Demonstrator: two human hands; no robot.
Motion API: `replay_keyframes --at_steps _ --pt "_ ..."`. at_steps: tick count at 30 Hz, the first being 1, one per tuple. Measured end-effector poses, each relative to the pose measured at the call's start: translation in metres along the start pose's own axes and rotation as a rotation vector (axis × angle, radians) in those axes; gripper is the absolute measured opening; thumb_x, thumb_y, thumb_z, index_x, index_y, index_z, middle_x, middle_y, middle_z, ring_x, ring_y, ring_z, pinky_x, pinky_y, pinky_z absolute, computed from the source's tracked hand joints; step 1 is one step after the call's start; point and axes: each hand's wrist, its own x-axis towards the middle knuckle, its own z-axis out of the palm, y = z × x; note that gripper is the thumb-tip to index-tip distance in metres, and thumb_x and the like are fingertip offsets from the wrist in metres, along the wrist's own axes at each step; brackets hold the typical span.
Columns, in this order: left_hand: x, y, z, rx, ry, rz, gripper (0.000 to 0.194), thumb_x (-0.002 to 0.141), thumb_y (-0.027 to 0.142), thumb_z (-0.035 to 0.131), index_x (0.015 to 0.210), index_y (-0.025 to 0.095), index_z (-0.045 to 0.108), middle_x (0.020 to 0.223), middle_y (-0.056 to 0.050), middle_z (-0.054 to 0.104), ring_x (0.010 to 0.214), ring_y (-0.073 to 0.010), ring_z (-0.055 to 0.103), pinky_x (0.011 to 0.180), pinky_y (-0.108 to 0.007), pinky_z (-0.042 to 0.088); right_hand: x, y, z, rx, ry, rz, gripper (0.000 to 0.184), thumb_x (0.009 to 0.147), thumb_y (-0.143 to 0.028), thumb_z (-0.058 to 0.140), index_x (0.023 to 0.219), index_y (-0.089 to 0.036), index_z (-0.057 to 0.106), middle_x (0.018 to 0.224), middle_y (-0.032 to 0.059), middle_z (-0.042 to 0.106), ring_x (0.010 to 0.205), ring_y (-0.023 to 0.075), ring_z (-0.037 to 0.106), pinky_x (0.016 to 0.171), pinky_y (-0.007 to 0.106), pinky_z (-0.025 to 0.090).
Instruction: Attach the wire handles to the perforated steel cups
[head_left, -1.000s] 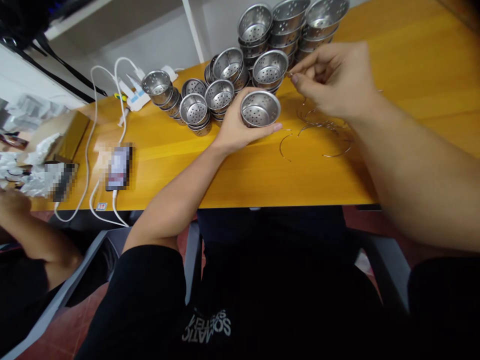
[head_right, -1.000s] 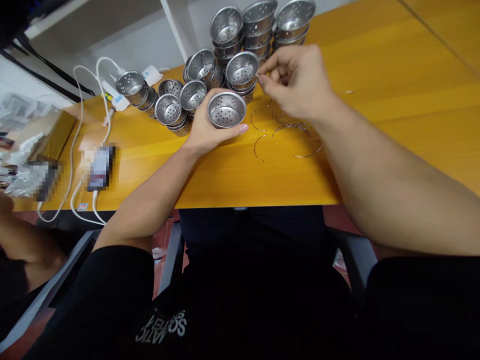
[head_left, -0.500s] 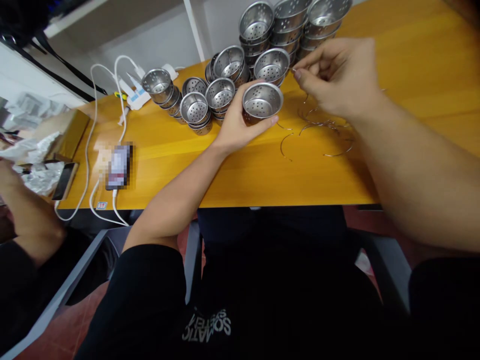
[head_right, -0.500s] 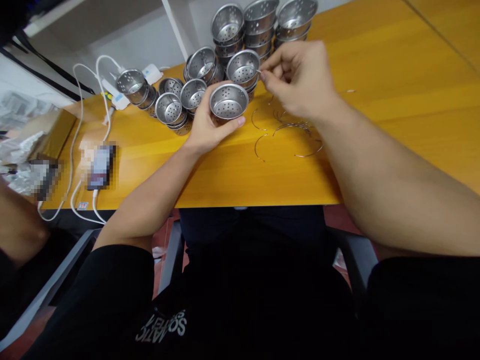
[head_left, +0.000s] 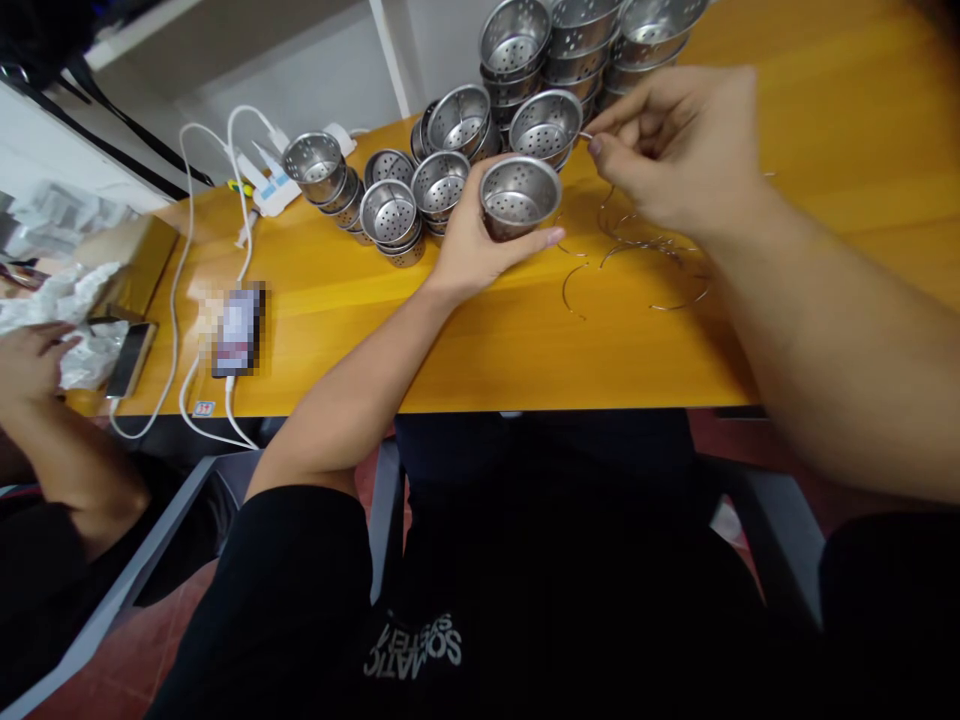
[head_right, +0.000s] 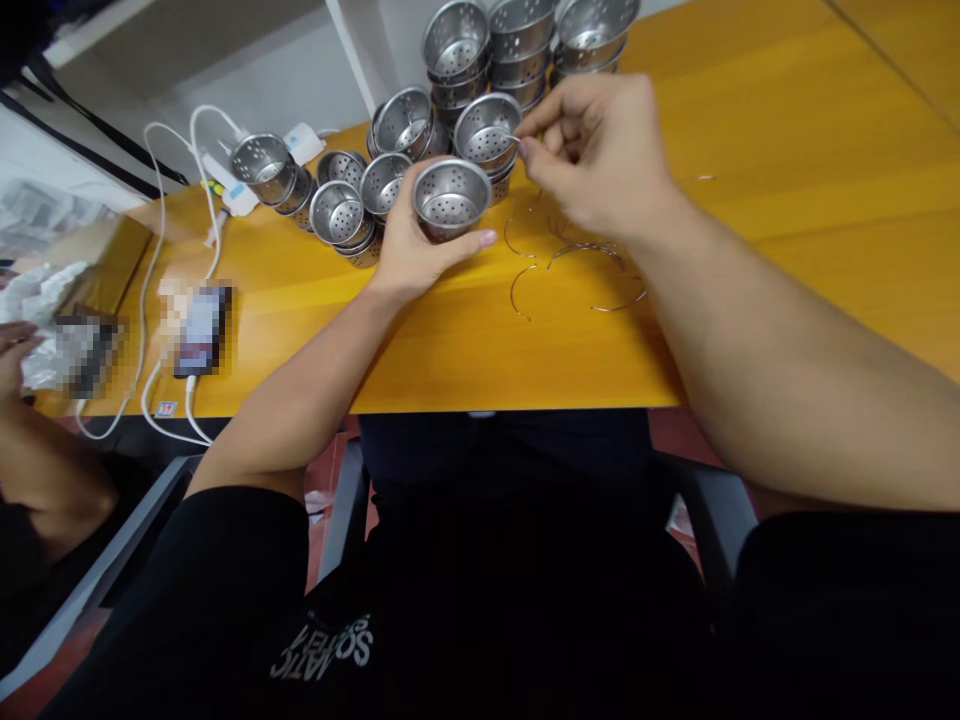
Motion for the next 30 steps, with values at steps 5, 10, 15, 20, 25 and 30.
replay_keyframes --at_steps 5,10,15,20,25,30 --pt "-0.003 -0.005 0.012 0.070 -0.020 0.063 0.082 0.100 0.073 0.033 0.161 0.030 -0.001 0.152 -0.010 0.040 0.149 -0.0229 0.050 0.123 -0.045 0.045 -0.004 -0.018 0.008 0.061 -0.020 0.016 0.020 0.091 -0.044 0.079 0.091 -0.024 0.076 0.070 0.0020 0.057 0.058 0.0108 0.044 0.057 0.030 0.034" --pt "-0.007 -0.004 0.014 0.098 -0.080 0.064 0.077 0.102 0.070 0.033 0.160 0.030 0.002 0.152 -0.009 0.040 0.146 -0.0210 0.054 0.120 -0.042 0.048 -0.008 -0.019 0.018 0.021 -0.038 0.035 0.017 0.089 -0.043 0.079 0.091 -0.027 0.077 0.070 0.0018 0.060 0.057 0.0126 0.042 0.056 0.031 0.035" --pt "-0.008 0.005 0.012 0.063 -0.089 0.039 0.088 0.095 0.077 0.042 0.160 0.028 0.007 0.149 -0.009 0.043 0.141 -0.0214 0.057 0.119 -0.043 0.049 -0.009 -0.017 0.021 -0.049 -0.033 0.022 0.010 0.089 -0.037 0.078 0.091 -0.027 0.078 0.073 0.0017 0.062 0.059 0.0133 0.045 0.056 0.031 0.036" --pt "-0.007 0.012 0.008 0.025 -0.099 0.021 0.104 0.086 0.084 0.051 0.160 0.024 0.009 0.148 -0.011 0.044 0.143 -0.0246 0.055 0.123 -0.046 0.045 -0.010 -0.021 0.021 -0.124 -0.037 0.004 0.006 0.086 -0.030 0.080 0.091 -0.027 0.079 0.075 0.0014 0.064 0.061 0.0132 0.046 0.056 0.031 0.037" --pt "-0.005 0.016 0.005 -0.027 -0.060 -0.027 0.095 0.085 0.083 0.054 0.153 0.025 0.023 0.139 -0.008 0.052 0.135 -0.0237 0.062 0.118 -0.045 0.049 -0.010 -0.027 0.025 -0.091 -0.016 0.054 0.009 0.083 -0.023 0.079 0.091 -0.027 0.078 0.070 0.0004 0.059 0.059 0.0134 0.045 0.056 0.031 0.035" --pt "-0.003 0.017 0.000 -0.052 -0.071 -0.032 0.098 0.073 0.082 0.072 0.142 0.022 0.035 0.139 -0.010 0.055 0.132 -0.0255 0.062 0.119 -0.045 0.048 -0.008 -0.032 0.031 -0.035 -0.021 0.076 0.010 0.080 -0.021 0.078 0.087 -0.028 0.077 0.063 -0.0003 0.054 0.055 0.0129 0.041 0.052 0.031 0.030"
